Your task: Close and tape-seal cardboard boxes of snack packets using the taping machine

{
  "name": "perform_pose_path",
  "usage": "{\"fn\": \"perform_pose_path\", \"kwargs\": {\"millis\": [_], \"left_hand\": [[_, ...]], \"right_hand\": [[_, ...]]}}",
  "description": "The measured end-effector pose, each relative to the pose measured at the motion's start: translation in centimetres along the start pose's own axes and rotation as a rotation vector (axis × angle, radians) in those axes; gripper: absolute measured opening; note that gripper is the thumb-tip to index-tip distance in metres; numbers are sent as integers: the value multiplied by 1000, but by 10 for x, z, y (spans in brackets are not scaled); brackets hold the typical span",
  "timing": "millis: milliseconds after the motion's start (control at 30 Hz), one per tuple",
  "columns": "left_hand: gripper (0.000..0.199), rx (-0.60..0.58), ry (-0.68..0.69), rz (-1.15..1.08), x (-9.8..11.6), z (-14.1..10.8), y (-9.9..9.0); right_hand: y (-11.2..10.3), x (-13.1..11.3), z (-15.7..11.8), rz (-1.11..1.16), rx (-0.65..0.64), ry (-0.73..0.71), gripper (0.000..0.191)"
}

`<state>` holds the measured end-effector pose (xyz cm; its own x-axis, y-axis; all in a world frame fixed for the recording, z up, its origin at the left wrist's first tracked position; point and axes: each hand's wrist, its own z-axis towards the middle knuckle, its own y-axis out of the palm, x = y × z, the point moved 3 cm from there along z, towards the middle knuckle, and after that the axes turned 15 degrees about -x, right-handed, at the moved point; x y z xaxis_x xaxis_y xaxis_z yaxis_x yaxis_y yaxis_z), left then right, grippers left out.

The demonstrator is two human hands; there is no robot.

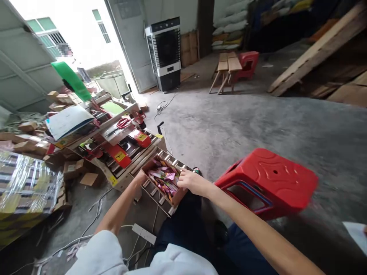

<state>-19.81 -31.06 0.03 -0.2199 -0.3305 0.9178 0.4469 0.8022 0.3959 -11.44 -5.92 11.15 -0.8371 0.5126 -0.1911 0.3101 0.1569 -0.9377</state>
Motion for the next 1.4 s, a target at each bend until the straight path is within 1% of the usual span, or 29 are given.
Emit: {"fn": "perform_pose_path", "kwargs": {"millis": [33, 100, 167, 200, 233, 300, 333, 400, 433, 500, 567, 633, 700, 767, 800, 833, 867, 933, 967, 1000, 1067, 1100, 1167, 1200, 1267, 1300, 1333, 1367, 1400], "left_hand": [[53, 46, 20, 15, 7, -8, -13], [56, 103, 69, 33, 21, -21, -29], [53, 108, 125, 95, 35, -30, -33], [50, 95, 144, 147, 41, -34, -31], [46, 87, 156, 213, 47, -37, -28], [42, 75, 143, 355, 56, -41, -20], [43, 54, 121, 439, 59, -42, -15], [46, -41, 52, 639, 63, -42, -4], [47, -96, 16, 747, 65, -41, 1], [47, -168, -44, 937, 68, -35, 10], [45, -149, -68, 1073, 70, -27, 16], [42, -106, -72, 1188, 71, -18, 20], [44, -88, -72, 1277, 69, -8, 23], [45, -85, -80, 1336, 63, 0, 26], [43, -67, -73, 1355, 59, 4, 28], [38, -36, -60, 1369, 55, 7, 30], [30, 2, -43, 1377, 51, 9, 33], [14, 71, -4, 1384, 42, 13, 40], [11, 92, 9, 1384, 38, 15, 43], [12, 106, 19, 1384, 34, 16, 46], [13, 137, 46, 1374, 33, 17, 48], [13, 157, 62, 1361, 35, 17, 47], [7, 211, 85, 1317, 40, 15, 41], [4, 245, 91, 1289, 43, 12, 37], [13, 346, 101, 1233, 43, 1, 33], [18, 427, 140, 1202, 41, -7, 35], [23, 505, 202, 1171, 37, -16, 41], [28, 550, 272, 1145, 31, -26, 52], [35, 534, 330, 1130, 24, -35, 66]], "right_hand": [[0, 1, 7, -2, 36, -8, 23], [1, -4, 8, 32, 196, 12, 22], [7, -14, 6, 95, 350, 46, 33], [12, -19, 10, 121, 383, 49, 44], [17, -23, 18, 144, 376, 48, 54], [31, -25, 49, 191, 274, 62, 62], [38, -24, 67, 217, 214, 88, 62], [48, -18, 101, 267, 136, 175, 59], [51, -15, 113, 283, 126, 211, 57], [54, -11, 124, 289, 134, 236, 56], [53, -9, 122, 304, 163, 221, 55], [50, -9, 113, 403, 237, 159, 47], [46, -9, 103, 636, 400, 86, 37], [42, -10, 91, 892, 625, 58, 38], [40, -11, 85, 967, 728, 67, 38], [37, -13, 79, 979, 813, 88, 37], [33, -16, 72, 929, 877, 119, 36], [21, -19, 60, 713, 934, 228, 33], [14, -19, 55, 595, 929, 317, 34], [9, -17, 52, 504, 888, 417, 37], [6, -13, 51, 447, 700, 571, 48], [8, -14, 53, 461, 596, 606, 54], [21, -22, 60, 476, 455, 604, 67], [29, -30, 63, 454, 430, 594, 74], [46, -46, 68, 383, 414, 588, 88], [52, -52, 69, 365, 401, 587, 92], [57, -55, 70, 368, 386, 584, 93], [60, -54, 70, 393, 372, 575, 91], [60, -49, 68, 439, 358, 547, 88]]}}
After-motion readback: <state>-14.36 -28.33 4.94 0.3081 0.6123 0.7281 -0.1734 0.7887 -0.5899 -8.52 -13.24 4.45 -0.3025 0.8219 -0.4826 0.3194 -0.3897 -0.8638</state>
